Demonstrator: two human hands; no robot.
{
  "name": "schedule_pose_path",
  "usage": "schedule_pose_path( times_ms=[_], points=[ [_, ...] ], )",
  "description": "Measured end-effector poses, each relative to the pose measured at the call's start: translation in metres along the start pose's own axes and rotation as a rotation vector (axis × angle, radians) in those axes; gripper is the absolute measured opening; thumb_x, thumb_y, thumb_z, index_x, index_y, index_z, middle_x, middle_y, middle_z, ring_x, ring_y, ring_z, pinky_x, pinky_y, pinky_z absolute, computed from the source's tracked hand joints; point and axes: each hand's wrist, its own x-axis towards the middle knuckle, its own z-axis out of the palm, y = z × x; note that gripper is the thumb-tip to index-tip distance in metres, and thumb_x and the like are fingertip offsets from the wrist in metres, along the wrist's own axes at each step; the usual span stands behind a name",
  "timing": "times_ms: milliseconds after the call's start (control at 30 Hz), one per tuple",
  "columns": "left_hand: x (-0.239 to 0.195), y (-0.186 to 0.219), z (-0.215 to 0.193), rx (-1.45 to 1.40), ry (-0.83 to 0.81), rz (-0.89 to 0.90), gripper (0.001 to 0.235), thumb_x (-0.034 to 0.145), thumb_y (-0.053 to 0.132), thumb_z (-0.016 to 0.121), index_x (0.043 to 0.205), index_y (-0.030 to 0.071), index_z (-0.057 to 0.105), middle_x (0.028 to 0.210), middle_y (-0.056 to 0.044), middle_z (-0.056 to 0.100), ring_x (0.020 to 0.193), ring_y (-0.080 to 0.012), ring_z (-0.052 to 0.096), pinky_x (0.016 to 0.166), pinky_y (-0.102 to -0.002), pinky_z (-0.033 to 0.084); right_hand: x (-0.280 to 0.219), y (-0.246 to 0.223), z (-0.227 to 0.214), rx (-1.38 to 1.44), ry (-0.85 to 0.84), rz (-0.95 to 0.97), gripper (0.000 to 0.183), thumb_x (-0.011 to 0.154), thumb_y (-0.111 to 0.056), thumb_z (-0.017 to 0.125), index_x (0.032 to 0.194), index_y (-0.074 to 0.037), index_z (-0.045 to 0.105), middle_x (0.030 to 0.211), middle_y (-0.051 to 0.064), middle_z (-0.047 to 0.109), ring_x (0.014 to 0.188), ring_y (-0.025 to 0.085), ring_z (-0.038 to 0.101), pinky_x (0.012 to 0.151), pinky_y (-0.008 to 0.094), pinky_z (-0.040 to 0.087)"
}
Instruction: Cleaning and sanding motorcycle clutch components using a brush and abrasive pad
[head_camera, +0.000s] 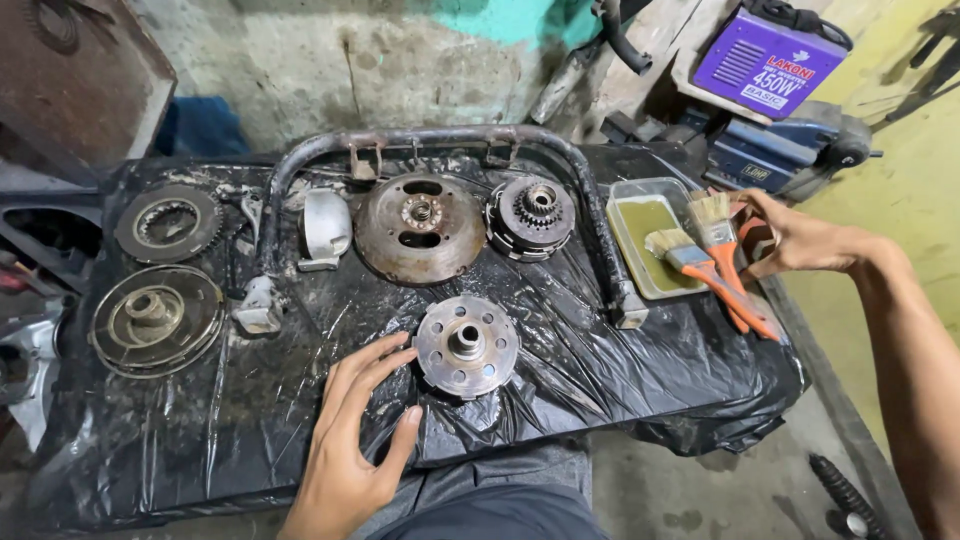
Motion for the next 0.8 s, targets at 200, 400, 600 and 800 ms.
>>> schedule_pose_path(
  times_ms=[200, 400, 600, 800],
  points=[
    [0.000, 0.001, -0.001, -0.002, 0.001, -0.009, 0.044, 0.101, 0.021, 0.064, 0.144, 0.009, 0.066, 0.155, -0.013, 0.064, 0.140, -0.0289, 0.061, 0.121, -0.044, 0.045, -0.031, -0.041, 0.010, -0.290, 0.173, 0.068, 0.120, 0.072, 0.018, 0.094, 0.167, -0.022, 0.034, 0.132, 0.014, 0.058, 0.109, 0.033, 0.067, 0.095, 0.046, 0.058],
    [0.000, 0.006, -0.004, -0.024, -0.016, -0.027, 0.044, 0.105, 0.026, 0.060, 0.145, 0.009, 0.066, 0.156, -0.013, 0.061, 0.146, -0.0293, 0.057, 0.122, -0.047, 0.046, -0.047, -0.004, -0.009, -0.302, 0.256, -0.172, 0.109, 0.065, 0.000, 0.098, 0.156, -0.015, 0.040, 0.149, 0.012, 0.051, 0.142, 0.025, 0.049, 0.119, 0.042, 0.039],
    [0.000, 0.004, -0.002, -0.014, -0.018, -0.012, 0.044, 0.104, 0.023, 0.062, 0.145, 0.010, 0.065, 0.155, -0.013, 0.061, 0.144, -0.0299, 0.058, 0.122, -0.047, 0.045, -0.050, -0.018, 0.013, -0.217, 0.225, -0.175, 0.108, 0.073, 0.013, 0.088, 0.164, -0.019, 0.040, 0.150, 0.012, 0.052, 0.136, 0.022, 0.055, 0.084, 0.042, 0.063],
    [0.000, 0.003, -0.002, 0.001, -0.013, -0.002, 0.044, 0.104, 0.023, 0.062, 0.145, 0.009, 0.065, 0.156, -0.013, 0.061, 0.144, -0.0299, 0.058, 0.122, -0.047, 0.045, -0.026, 0.001, -0.007, -0.505, 0.368, -0.222, 0.125, 0.065, -0.006, 0.097, 0.170, -0.009, 0.028, 0.149, 0.023, 0.049, 0.130, 0.037, 0.055, 0.101, 0.051, 0.053]
  ],
)
